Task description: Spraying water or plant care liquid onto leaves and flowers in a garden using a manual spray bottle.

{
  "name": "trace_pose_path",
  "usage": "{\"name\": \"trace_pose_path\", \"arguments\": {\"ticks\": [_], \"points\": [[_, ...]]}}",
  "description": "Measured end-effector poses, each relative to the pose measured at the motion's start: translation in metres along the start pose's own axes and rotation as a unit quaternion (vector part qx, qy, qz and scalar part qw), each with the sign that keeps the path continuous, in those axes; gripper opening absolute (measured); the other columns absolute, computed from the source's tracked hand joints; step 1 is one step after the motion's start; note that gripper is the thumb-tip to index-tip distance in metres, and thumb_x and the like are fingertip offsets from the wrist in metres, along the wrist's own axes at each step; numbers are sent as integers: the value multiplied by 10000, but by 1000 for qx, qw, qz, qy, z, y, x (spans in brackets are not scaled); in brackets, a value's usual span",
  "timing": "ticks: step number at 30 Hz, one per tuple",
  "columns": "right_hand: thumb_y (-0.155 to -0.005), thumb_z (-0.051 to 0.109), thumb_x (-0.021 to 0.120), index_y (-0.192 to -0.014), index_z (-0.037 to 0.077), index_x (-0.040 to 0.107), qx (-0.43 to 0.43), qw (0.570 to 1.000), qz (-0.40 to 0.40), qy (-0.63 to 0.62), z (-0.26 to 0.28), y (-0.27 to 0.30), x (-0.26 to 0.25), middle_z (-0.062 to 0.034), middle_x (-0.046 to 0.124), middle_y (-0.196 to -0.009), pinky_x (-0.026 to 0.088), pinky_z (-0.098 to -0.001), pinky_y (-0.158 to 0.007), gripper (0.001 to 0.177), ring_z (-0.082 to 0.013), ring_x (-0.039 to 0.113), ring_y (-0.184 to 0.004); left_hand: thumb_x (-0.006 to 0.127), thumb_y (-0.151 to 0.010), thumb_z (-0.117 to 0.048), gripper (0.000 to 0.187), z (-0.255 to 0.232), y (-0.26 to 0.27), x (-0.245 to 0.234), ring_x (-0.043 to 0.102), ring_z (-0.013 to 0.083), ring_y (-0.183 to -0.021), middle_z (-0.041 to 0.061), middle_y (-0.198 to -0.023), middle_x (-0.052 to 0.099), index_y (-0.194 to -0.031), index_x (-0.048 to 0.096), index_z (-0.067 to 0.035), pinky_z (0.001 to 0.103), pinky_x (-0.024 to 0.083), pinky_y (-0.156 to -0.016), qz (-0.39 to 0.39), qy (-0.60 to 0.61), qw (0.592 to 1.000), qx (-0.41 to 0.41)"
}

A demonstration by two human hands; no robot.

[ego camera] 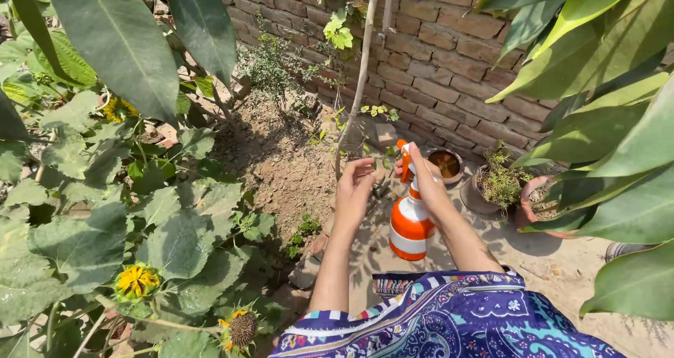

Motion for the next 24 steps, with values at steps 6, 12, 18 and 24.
{"name": "trace_pose_path", "arguments": {"ticks": [6,12,18,24], "points": [[-919,378,771,-1054,99,614,-108,994,16,-19,18,25,-1,22,634,-954,506,-274,-813,348,-89,609,-903,793,-716,-178,873,-8,31,50,476,352,-1346,203,-1433,470,-1492,409,-69,451,410,-1093,198,-144,969,25],[-946,358,742,-915,78,614,-25,985,6,-169,17,33,2,-9,603,-809,568,-312,-736,309,-124,634,-772,890,-568,-439,929,-47,52,67,668,333,-1210,169,-1318,672,-1349,578,-45,436,529,-999,159,-256,953,29],[-924,308,765,-765,41,600,-61,994,20,-93,37,57,15,-23,550,-633,490,-286,-511,352,-113,538,-538,872,-560,-392,746,-29,61,73,735,313,-1043,181,-1137,740,-1164,657,-9,411,577,-906,175,-254,951,23],[-933,323,761,-729,82,516,-36,991,51,-116,42,66,13,11,455,-596,357,-267,-451,399,-93,427,-485,892,-558,-429,702,-38,62,71,769,253,-967,151,-1039,773,-1067,683,7,365,603,-878,218,-248,944,6]]}}
Point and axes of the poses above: each hand's wrist, its own y-axis away from the middle knuckle, its own x-axis out of the palm, z = x × y, the point moved 7 cm from there along -y, towards the middle knuckle
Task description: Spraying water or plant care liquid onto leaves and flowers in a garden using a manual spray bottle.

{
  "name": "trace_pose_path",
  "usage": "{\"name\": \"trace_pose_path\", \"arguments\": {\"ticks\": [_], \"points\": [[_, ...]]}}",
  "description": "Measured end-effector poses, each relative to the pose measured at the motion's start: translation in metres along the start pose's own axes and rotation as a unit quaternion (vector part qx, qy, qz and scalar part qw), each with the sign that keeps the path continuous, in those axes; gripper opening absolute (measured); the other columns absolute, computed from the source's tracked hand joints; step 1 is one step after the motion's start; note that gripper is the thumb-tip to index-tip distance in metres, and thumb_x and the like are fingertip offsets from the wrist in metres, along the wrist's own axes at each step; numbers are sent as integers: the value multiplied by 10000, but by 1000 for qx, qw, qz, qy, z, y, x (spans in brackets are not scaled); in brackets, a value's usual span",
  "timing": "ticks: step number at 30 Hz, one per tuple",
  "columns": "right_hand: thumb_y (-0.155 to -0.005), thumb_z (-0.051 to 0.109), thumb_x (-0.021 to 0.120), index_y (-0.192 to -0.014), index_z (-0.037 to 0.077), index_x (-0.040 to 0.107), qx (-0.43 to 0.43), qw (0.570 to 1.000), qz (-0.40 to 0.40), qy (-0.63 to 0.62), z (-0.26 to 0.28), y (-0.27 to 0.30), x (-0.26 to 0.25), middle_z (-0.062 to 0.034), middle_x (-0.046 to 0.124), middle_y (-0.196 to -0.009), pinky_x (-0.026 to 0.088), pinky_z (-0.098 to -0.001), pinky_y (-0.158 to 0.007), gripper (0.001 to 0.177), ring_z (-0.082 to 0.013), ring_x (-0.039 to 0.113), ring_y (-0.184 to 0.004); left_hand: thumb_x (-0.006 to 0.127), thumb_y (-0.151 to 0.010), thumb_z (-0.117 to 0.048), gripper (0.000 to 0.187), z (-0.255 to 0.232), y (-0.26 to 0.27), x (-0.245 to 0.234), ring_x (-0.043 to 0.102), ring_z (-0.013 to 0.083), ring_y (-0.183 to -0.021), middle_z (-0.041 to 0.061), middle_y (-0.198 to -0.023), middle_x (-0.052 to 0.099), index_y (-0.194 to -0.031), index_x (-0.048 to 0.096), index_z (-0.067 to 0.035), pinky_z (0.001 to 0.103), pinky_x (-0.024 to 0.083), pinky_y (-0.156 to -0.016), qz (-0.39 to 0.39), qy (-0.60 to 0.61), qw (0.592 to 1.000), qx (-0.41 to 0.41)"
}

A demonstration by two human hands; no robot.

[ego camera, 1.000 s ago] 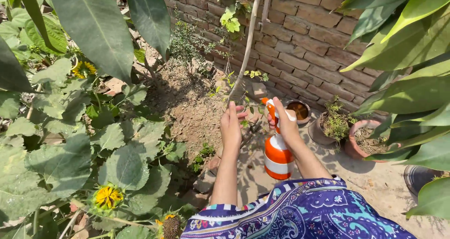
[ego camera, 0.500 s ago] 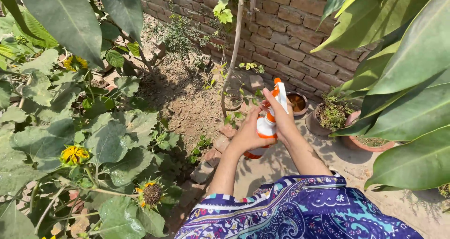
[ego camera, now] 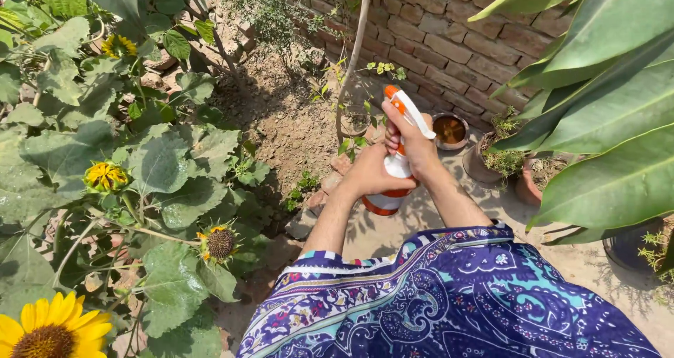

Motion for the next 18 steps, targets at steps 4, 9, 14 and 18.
{"name": "trace_pose_path", "arguments": {"ticks": [4,9,14,18], "points": [[-986,374,710,-723,102,471,39,985,168,25,6,9,19,25,413,-613,377,-247,-500,448,-82,420,-529,903,-606,-473,695,-5,12,-3,762,223,-1003,120,-1093,774,-1094,712,-17,350,592,-928,63,45,997,25],[-982,353,702,-752,92,483,52,982,179,-45,-3,6,17,10,427,-648,383,-257,-530,411,-100,426,-565,970,-606,-464,933,-37,31,-30,659,239,-1152,138,-1228,666,-1290,541,4,381,516,-1008,-3,105,990,97],[-946,348,737,-930,105,585,49,980,168,-98,23,20,33,1,607,-812,508,-270,-716,286,-111,602,-776,918,-570,-494,887,-48,44,-50,724,245,-1095,127,-1200,730,-1281,622,-55,381,549,-982,26,25,999,31],[-780,333,861,-1177,106,646,-72,953,158,249,22,3,16,26,661,-982,530,-256,-782,506,-68,631,-916,890,-571,-473,786,-29,44,-63,738,282,-1079,147,-1170,751,-1222,700,-75,403,563,-966,-63,-30,997,28]]}}
Point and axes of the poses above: each hand's wrist, its own y-axis away from the middle knuckle, its own x-axis out of the palm, z = x × y, the point moved 7 cm from there along -y, towards the middle knuckle
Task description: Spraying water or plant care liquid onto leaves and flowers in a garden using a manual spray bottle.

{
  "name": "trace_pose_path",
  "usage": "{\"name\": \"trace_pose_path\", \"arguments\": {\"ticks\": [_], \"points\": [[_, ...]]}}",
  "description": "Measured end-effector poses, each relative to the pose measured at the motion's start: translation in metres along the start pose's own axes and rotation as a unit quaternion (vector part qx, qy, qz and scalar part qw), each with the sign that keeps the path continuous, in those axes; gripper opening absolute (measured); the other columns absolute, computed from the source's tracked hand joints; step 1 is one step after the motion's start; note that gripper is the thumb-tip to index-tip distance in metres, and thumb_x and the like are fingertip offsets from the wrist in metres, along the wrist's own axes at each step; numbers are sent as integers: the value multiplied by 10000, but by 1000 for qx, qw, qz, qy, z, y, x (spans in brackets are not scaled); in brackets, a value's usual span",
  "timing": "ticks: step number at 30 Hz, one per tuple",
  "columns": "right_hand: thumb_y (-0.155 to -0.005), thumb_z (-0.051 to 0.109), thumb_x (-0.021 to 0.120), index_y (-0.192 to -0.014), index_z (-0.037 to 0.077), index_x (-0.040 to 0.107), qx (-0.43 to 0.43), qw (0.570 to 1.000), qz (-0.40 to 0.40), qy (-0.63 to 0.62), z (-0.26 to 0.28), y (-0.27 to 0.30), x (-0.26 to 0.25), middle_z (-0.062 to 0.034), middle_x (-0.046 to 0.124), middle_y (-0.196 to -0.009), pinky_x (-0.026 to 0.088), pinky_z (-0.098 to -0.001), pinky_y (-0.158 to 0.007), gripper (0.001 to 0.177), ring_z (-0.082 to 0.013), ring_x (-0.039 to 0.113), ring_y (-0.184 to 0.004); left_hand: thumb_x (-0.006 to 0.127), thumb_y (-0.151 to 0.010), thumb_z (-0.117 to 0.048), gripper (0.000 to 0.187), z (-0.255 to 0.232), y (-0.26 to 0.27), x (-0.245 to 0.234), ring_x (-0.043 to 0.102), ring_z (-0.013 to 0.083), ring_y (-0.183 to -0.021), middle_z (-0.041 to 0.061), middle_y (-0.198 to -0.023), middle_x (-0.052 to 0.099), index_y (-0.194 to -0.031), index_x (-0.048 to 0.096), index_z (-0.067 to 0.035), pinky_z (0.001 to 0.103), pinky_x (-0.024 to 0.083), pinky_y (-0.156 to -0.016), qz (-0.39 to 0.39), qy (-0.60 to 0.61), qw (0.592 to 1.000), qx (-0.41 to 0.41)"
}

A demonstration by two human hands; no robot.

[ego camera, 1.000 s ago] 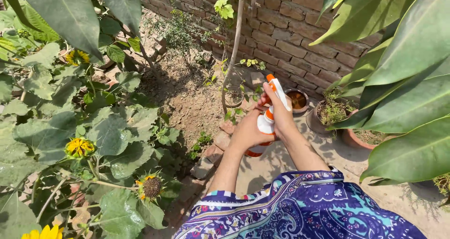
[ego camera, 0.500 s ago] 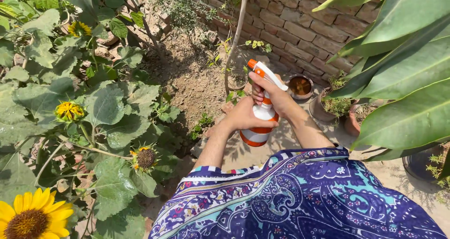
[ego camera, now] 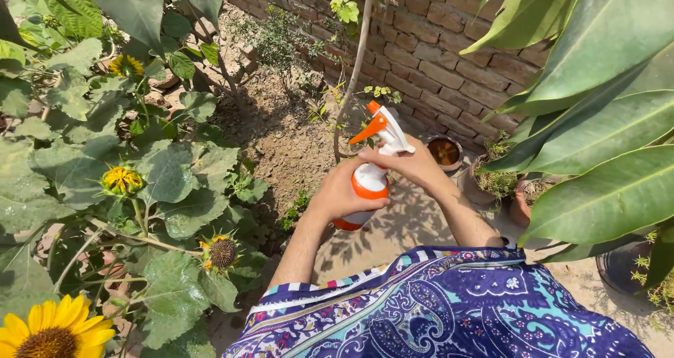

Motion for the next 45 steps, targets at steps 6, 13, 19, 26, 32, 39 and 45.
{"name": "trace_pose_path", "arguments": {"ticks": [6,13,19,26,32,39,45], "points": [[-710,223,937,-901,30,751,26,997,-2,75,-9,5,-14,-30,748,-859,537,-263,-678,330,-75,668,-765,909,-561,-526,773,-2,1,-6,719,315,-1057,156,-1129,726,-1140,698,-60,425,565,-927,16,-96,995,-18],[-707,173,909,-1032,71,748,-34,993,102,-52,23,3,14,16,738,-873,553,-222,-745,377,-38,673,-816,902,-584,-522,838,-6,-9,-6,720,320,-1060,164,-1157,716,-1238,657,-58,441,561,-925,-9,-48,999,20],[-751,162,932,-966,5,766,-17,978,-202,54,2,7,-17,-30,785,-898,570,-229,-728,314,-62,705,-792,889,-588,-472,839,4,-12,-22,702,332,-1083,164,-1207,677,-1284,649,-70,443,574,-903,-95,-133,984,-77],[-783,156,901,-1260,-18,681,-18,993,105,-57,-3,-8,-17,-90,753,-1168,559,-286,-914,553,-123,697,-1047,944,-558,-480,883,-1,-5,-38,725,291,-1092,143,-1186,730,-1287,666,-66,417,559,-974,-4,-44,998,54],[-674,233,992,-1590,117,208,-35,961,272,43,-26,9,31,-42,389,-1569,411,-388,-1130,1212,-172,407,-1435,907,-597,-478,860,-9,-5,-45,725,258,-1132,119,-1207,735,-1308,624,-85,409,563,-981,-148,42,986,-56],[-604,294,977,-1545,88,318,-152,984,97,-7,-53,-1,37,-103,465,-1532,450,-404,-1157,1167,-223,516,-1384,854,-812,-217,832,-49,-7,-60,450,276,-1394,155,-1516,406,-1506,436,-28,421,420,-1112,-135,182,960,162],[-549,269,969,-1486,90,420,-102,986,108,76,-6,19,34,-78,549,-1428,459,-395,-1118,1101,-213,562,-1327,854,-759,-116,389,-15,-20,-62,744,154,-1021,64,-1087,783,-1119,723,-53,325,596,-949,-53,203,977,27]]}}
Point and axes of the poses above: each hand's wrist, its own y-axis away from the middle knuckle, its own x-axis out of the palm, z = x × y, the point moved 7 cm from there along -y, towards the middle knuckle
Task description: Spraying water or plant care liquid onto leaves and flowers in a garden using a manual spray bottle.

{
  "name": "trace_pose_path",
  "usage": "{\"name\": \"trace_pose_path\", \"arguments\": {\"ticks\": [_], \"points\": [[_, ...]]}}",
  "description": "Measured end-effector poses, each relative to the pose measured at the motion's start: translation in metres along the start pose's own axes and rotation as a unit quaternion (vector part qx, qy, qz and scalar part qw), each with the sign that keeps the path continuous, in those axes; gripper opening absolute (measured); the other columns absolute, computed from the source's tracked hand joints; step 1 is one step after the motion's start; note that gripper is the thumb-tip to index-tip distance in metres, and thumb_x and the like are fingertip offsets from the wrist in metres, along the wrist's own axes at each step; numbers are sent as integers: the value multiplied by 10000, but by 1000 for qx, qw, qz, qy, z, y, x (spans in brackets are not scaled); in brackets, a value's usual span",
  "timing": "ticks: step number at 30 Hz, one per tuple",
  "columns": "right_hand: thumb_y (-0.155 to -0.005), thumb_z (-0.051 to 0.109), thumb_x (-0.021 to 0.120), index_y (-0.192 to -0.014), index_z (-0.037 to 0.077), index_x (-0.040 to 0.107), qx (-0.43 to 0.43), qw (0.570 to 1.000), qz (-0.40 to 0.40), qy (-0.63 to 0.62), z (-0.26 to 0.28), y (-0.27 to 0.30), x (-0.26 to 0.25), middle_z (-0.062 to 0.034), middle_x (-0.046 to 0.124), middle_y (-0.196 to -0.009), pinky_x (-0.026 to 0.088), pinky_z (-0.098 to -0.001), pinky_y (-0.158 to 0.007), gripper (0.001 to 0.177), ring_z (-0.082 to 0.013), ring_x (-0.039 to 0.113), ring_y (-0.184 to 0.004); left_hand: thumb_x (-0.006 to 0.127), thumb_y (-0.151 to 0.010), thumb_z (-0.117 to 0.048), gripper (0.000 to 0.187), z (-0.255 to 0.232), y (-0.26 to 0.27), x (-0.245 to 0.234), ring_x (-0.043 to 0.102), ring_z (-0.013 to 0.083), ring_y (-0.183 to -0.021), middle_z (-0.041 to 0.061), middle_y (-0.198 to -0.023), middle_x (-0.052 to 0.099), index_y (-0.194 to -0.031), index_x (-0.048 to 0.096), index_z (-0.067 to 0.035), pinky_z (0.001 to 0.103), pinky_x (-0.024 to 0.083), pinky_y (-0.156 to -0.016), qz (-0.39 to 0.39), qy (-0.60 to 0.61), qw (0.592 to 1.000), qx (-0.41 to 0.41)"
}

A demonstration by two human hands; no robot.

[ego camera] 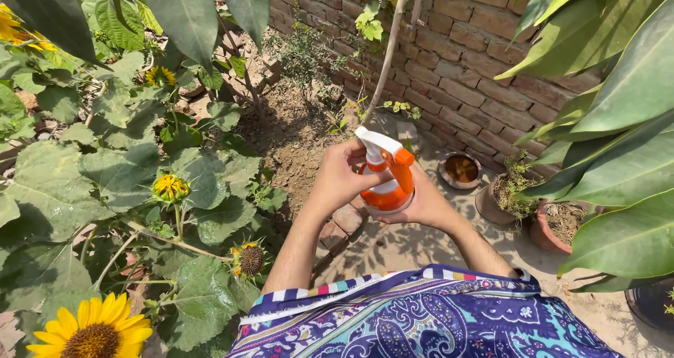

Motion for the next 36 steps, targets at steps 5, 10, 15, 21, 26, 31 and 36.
{"name": "trace_pose_path", "arguments": {"ticks": [5,10,15,21,26,31,36], "points": [[-506,295,979,-1396,92,518,-48,988,-19,148,19,6,-7,-98,563,-1320,449,-417,-1091,1023,-270,577,-1274,835,-787,-77,301,-49,9,7,738,157,-862,68,-929,776,-1073,745,-56,350,597,-803,-82,-171,977,-98],[-511,302,981,-1393,81,534,-55,981,-2,189,-8,15,-14,-116,566,-1310,423,-428,-1096,1013,-337,539,-1253,637,-747,34,466,-58,13,19,627,80,-1146,-40,-1295,602,-1204,661,-56,298,529,-971,106,71,989,79],[-474,297,969,-1444,89,491,-31,977,-71,199,-11,14,-20,-136,546,-1288,466,-412,-1067,1101,-332,574,-1238,897,-830,-72,364,20,16,10,730,150,-904,171,-1070,791,-1137,764,72,290,612,-810,-251,83,962,-64],[-448,276,984,-1446,71,460,-33,971,-90,220,-8,14,-17,-159,520,-1280,467,-430,-1054,1146,-348,556,-1229,839,-830,-81,577,-23,8,17,685,74,-1088,85,-1218,683,-1370,637,-41,228,567,-945,8,183,982,-37],[-466,300,992,-1418,78,489,-26,971,-101,217,-3,11,-16,-135,541,-1246,483,-425,-1034,1099,-320,573,-1193,830,-840,-124,485,-10,0,-2,719,153,-1174,170,-1291,749,-1284,696,18,312,571,-1065,43,48,998,-24],[-462,283,964,-1415,83,525,-11,967,-132,219,-5,9,-22,-131,548,-1203,494,-420,-1020,1068,-305,583,-1167,877,-783,-136,398,-29,4,-1,780,207,-1015,196,-1114,812,-1125,759,29,355,632,-981,-162,-64,970,-170],[-519,326,966,-1426,60,501,-19,975,-115,191,5,9,-26,-118,561,-1224,476,-409,-1039,1053,-292,584,-1190,786,-874,-261,500,-16,-1,21,685,60,-1144,7,-1237,738,-1323,663,-78,235,501,-1045,-8,269,962,-54]]}}
Point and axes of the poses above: each hand's wrist, its own y-axis away from the middle knuckle, its own x-axis out of the palm, z = x × y, the point moved 7 cm from there along -y, towards the middle knuckle
